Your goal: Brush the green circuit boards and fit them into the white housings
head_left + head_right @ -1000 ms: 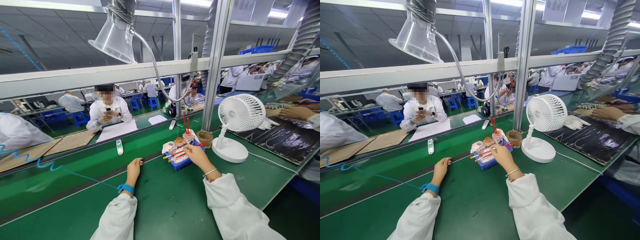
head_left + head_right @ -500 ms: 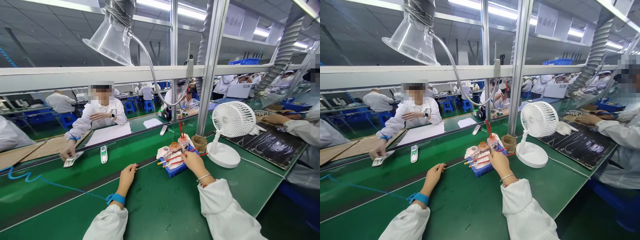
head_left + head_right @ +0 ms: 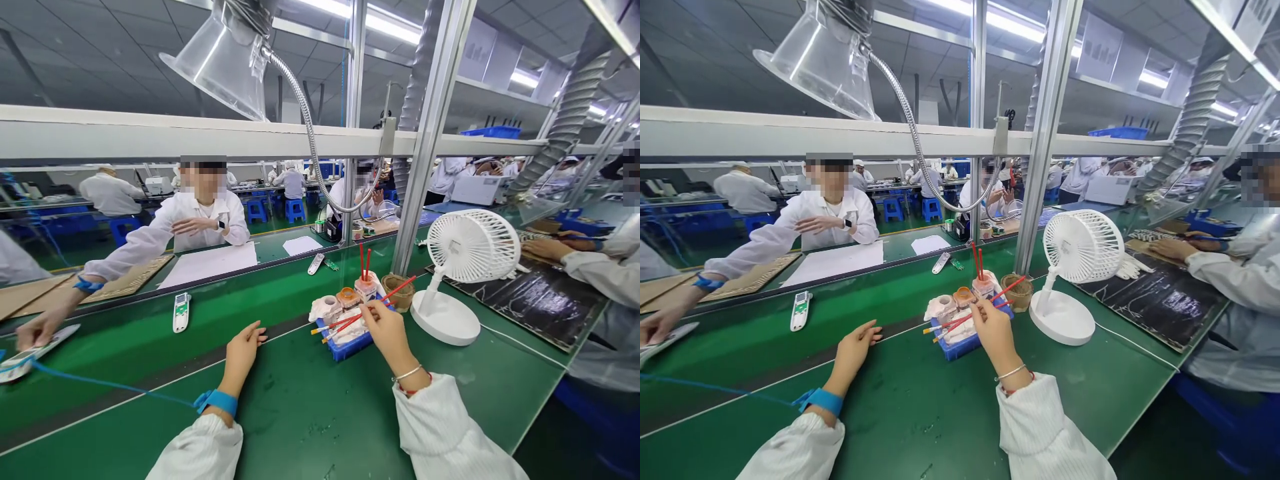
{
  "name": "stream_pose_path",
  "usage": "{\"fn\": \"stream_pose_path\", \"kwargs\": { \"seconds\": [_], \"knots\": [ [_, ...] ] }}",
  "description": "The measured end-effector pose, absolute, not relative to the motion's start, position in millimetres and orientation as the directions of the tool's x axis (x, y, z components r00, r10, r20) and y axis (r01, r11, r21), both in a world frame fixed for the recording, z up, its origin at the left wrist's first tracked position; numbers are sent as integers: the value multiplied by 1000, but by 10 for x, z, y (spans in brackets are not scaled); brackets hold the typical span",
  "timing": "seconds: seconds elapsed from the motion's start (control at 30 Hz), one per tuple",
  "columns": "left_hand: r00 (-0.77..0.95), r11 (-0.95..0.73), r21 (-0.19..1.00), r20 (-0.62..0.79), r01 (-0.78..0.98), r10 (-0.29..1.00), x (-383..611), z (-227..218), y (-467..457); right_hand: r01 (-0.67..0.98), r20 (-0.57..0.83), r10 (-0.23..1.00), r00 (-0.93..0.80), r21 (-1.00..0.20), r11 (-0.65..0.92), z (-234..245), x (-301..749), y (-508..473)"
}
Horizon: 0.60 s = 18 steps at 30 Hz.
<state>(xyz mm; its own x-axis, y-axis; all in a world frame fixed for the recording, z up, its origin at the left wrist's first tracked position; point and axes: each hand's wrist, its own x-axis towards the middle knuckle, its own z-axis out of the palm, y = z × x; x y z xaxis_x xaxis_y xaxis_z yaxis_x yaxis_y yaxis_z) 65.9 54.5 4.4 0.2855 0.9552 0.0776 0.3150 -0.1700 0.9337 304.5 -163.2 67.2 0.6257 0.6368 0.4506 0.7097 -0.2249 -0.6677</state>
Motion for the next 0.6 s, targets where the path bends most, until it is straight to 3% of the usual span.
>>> {"fn": "stream_pose_path", "kwargs": {
  "seconds": [0.27, 0.6],
  "knots": [
    [201, -173, 943, 118, 284, 972, 870, 217, 804, 645, 677, 436, 593, -723, 247, 513, 2764, -1599],
    [280, -207, 978, 192, 25, 941, 1717, 397, 1373, 441, 642, 155, 751, -663, 604, 842, 2709, -1793]
  ]
}}
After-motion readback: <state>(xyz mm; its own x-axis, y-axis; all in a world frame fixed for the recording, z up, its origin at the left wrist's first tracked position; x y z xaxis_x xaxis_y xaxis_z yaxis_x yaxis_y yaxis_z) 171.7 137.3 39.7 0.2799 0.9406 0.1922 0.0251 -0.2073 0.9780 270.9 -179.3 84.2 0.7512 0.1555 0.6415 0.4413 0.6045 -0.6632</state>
